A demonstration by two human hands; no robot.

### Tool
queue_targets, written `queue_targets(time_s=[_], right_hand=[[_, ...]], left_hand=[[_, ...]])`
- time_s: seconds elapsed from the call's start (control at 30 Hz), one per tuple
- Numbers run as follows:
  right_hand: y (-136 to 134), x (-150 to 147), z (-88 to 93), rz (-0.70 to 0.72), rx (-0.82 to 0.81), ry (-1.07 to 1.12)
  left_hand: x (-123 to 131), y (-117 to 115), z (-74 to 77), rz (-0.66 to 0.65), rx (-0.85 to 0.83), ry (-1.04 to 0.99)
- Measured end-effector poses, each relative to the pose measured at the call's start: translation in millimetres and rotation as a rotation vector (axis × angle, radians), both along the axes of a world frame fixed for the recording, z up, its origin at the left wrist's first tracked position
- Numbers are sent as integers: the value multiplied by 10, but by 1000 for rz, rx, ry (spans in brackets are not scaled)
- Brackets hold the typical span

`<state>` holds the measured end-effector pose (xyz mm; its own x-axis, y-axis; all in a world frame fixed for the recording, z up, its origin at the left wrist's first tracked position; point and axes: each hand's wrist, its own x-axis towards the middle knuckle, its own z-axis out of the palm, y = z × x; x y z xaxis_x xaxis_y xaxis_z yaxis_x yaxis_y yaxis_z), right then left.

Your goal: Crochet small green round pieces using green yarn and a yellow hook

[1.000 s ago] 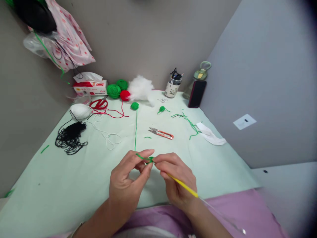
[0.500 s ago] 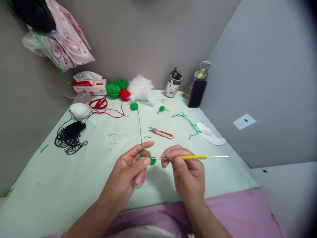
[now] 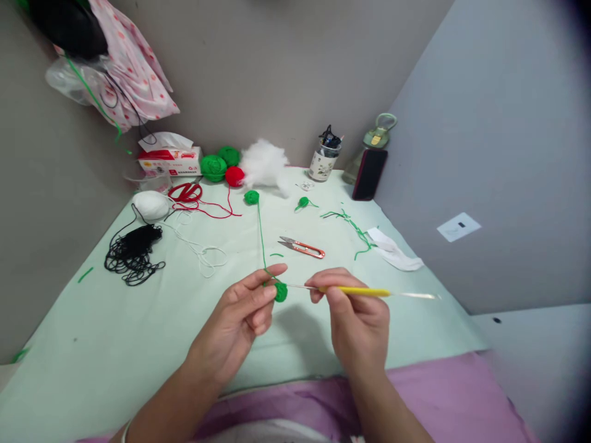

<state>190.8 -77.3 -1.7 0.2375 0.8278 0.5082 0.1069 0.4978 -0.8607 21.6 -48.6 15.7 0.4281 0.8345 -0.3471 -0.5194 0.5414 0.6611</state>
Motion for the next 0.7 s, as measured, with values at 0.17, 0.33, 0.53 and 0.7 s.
queue_targets(time_s=[0.17, 0.33, 0.53, 0.7], right_hand=[[53, -60, -30, 144, -91, 149], [43, -90, -66, 146, -105, 208], [43, -28, -31, 196, -167, 239], [-46, -27, 50, 77, -41, -74]], left_hand=[[47, -31, 2, 8, 106, 63], [56, -50, -15, 29, 174, 165], [-2, -68, -12, 52, 188, 217], [23, -72, -7, 112, 278, 301]])
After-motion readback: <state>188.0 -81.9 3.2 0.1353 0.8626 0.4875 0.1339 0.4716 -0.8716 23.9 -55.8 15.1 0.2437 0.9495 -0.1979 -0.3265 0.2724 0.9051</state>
